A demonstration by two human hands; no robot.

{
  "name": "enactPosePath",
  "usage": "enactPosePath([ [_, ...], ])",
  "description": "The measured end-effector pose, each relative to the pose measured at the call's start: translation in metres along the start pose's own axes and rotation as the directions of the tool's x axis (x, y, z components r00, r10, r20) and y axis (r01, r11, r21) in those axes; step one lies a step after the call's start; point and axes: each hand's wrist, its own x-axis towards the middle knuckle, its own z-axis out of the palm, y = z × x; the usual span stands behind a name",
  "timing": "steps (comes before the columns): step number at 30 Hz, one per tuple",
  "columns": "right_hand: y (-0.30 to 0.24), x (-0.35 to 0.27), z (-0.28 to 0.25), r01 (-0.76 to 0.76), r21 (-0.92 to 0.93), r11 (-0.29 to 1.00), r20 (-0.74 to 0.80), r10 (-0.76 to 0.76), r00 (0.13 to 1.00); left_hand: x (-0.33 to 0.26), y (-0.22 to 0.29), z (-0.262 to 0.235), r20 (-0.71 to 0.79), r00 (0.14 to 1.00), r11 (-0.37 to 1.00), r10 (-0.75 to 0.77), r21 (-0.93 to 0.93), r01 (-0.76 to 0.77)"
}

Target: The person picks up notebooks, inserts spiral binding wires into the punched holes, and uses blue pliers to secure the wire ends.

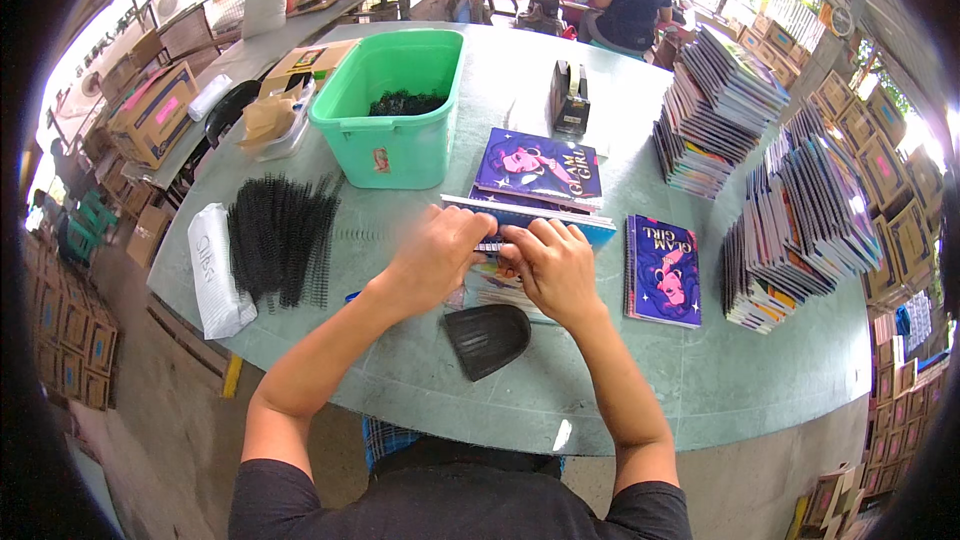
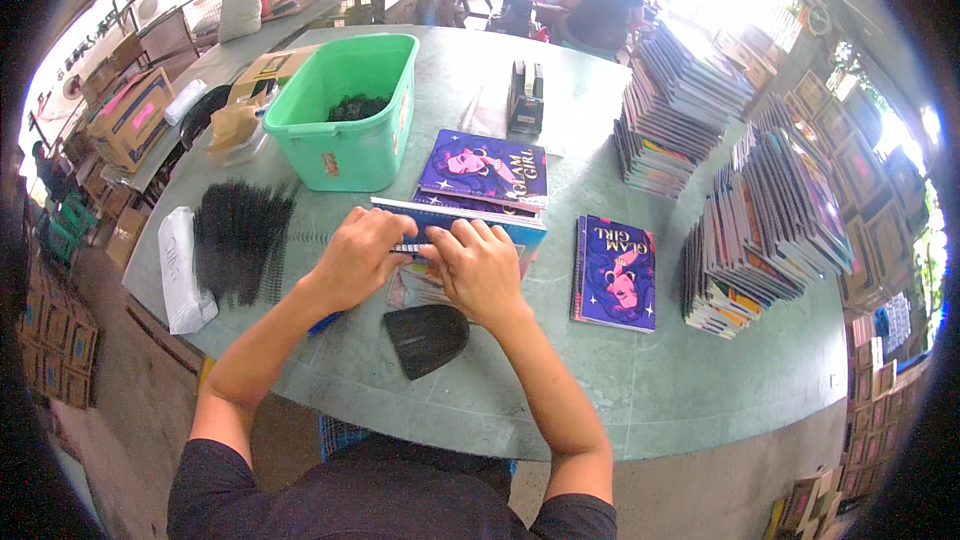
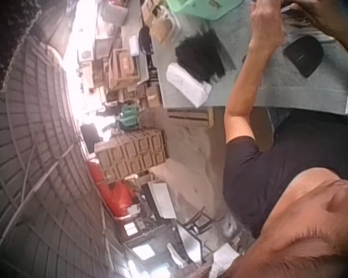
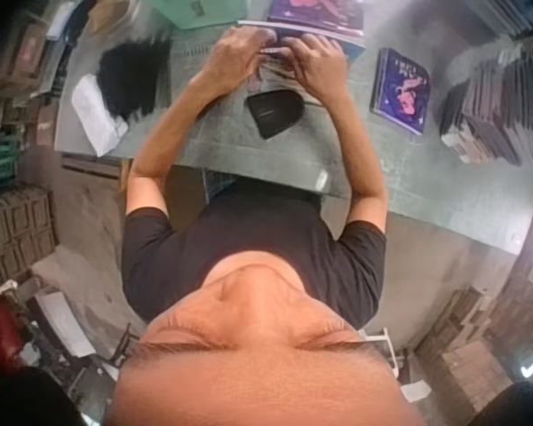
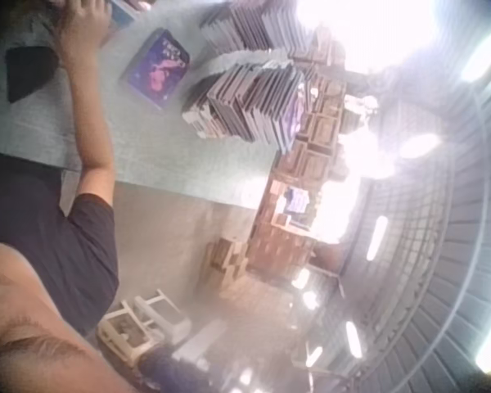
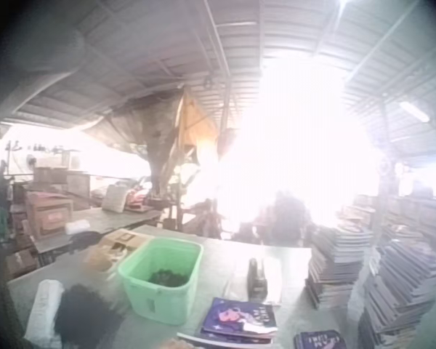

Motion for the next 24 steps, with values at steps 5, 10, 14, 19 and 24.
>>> enactPosePath([
  [5,0.005,0.0,0.004,0.118,-0.001,0.993,-0.138,-0.117,0.983,-0.004,-0.006,-0.003,0.078,0.997,0.991,-0.009,0.134,-0.001],
  [10,0.005,0.007,0.009,0.035,-0.023,0.999,-0.044,-0.036,0.998,0.0,-0.006,-0.001,-0.05,0.997,0.998,-0.052,-0.024,0.051],
  [14,0.011,0.002,0.011,0.159,-0.066,0.985,-0.173,-0.168,0.97,0.001,-0.005,-0.004,-0.037,0.994,0.994,-0.105,-0.047,0.103],
  [19,0.004,0.014,0.009,0.018,-0.028,0.999,-0.018,-0.019,1.0,0.0,-0.009,-0.004,0.106,0.985,0.987,-0.135,0.104,0.124],
  [24,0.005,0.012,0.009,0.094,-0.008,0.996,-0.11,-0.095,0.989,-0.002,-0.011,0.001,0.011,0.996,0.983,-0.085,0.165,0.082],
])
